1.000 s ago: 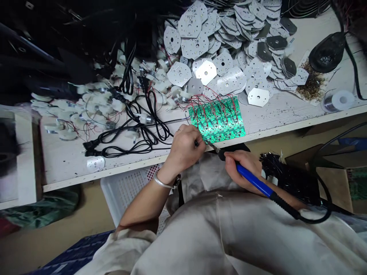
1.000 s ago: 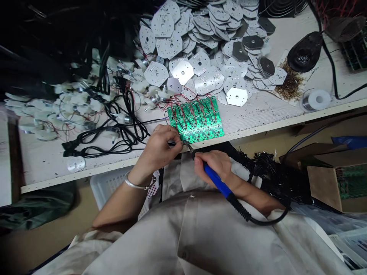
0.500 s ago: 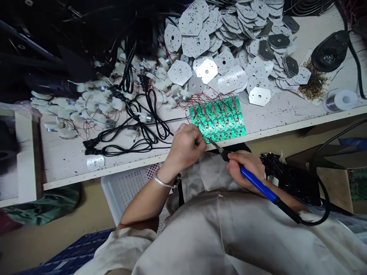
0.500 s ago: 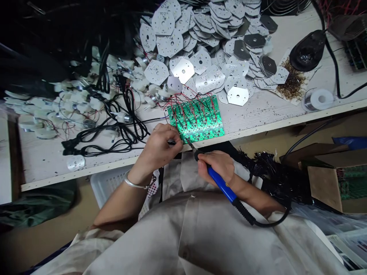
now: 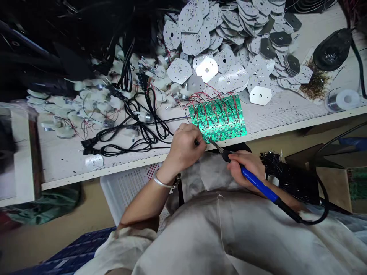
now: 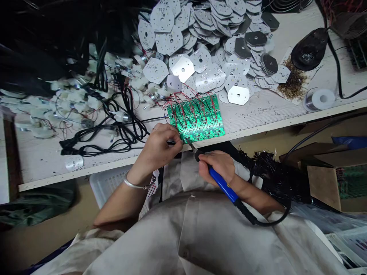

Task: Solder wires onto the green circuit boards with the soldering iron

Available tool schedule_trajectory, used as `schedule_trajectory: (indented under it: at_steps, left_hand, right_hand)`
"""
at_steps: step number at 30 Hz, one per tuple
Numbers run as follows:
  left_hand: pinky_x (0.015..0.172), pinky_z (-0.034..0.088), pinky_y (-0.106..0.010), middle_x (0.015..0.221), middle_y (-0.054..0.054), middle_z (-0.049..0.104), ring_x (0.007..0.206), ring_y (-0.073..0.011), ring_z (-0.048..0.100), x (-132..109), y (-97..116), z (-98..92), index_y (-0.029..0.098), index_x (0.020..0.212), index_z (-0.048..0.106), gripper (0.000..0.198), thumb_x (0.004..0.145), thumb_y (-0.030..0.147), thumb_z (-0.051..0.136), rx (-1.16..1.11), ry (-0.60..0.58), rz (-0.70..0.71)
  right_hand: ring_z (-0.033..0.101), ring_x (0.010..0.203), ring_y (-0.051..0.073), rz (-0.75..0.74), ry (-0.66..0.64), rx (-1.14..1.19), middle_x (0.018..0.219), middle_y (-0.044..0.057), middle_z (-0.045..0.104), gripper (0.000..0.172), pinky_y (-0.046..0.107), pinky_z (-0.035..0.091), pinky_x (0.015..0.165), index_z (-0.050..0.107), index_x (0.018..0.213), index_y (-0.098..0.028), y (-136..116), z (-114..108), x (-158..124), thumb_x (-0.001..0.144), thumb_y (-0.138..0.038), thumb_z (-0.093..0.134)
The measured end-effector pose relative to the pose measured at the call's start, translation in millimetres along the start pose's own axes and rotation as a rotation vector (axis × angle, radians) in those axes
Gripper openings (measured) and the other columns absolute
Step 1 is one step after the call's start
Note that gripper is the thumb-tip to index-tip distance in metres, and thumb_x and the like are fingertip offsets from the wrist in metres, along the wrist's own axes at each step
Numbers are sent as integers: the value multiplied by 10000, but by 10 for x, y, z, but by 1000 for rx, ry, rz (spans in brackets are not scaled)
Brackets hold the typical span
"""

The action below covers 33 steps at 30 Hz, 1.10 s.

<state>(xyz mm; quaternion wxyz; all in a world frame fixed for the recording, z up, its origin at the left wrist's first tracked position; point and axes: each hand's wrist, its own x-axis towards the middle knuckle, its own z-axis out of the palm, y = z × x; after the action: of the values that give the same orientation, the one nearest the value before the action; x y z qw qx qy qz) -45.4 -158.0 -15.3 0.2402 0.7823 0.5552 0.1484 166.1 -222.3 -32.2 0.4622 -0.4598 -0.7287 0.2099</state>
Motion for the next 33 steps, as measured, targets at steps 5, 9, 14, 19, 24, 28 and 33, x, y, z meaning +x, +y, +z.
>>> schedule_trajectory:
  at_steps: [5,9,14,19,24,28,33]
  left_hand:
    - [829,447,-391,803,-56,647,822,-207,578,-7,-12,9,194,646,544,163,791,127,574,-2,2,4]
    - [826,444,-393,798,-56,648,822,-209,578,-8,-11,10,193,644,546,164,794,129,570,-11,11,16]
    - [828,441,-390,797,-51,647,815,-202,578,-2,-11,0,195,650,545,160,792,126,572,-27,4,20]
    - [824,438,-398,790,-52,649,805,-204,581,-1,-20,-7,194,645,538,169,799,134,569,-35,6,38]
    - [820,437,-399,787,-50,645,804,-202,577,-5,-24,-5,194,645,536,173,804,135,572,-43,10,40]
    - [829,438,-396,792,-46,646,811,-197,581,1,-54,-6,191,659,550,168,813,128,578,-72,8,52]
    - [851,471,-379,890,-57,667,895,-197,598,-108,-80,-30,187,753,601,122,846,115,570,-107,48,149]
  right_hand:
    - [728,630,152,-113,79,0,653,-34,726,224,256,632,636,628,1065,-216,-47,7,66,883,-105,559]
    - [731,643,154,-108,77,16,652,-31,725,230,257,631,651,629,1072,-209,-40,1,57,879,-101,567]
    - [724,636,149,-127,85,18,663,-28,730,226,252,626,643,625,1080,-204,-21,12,52,886,-107,564]
    - [725,642,152,-118,91,18,689,-25,737,234,261,626,643,626,1095,-209,-16,20,44,889,-114,569]
    - [719,640,155,-132,130,18,692,-20,733,237,271,622,629,629,1113,-201,-14,19,11,902,-116,564]
    - [716,673,166,-120,163,1,728,-7,737,261,302,621,660,620,1173,-199,92,32,28,924,-142,566]
    - [713,842,190,-191,290,-114,921,52,764,337,352,600,774,593,1257,-213,401,18,142,928,-137,588]
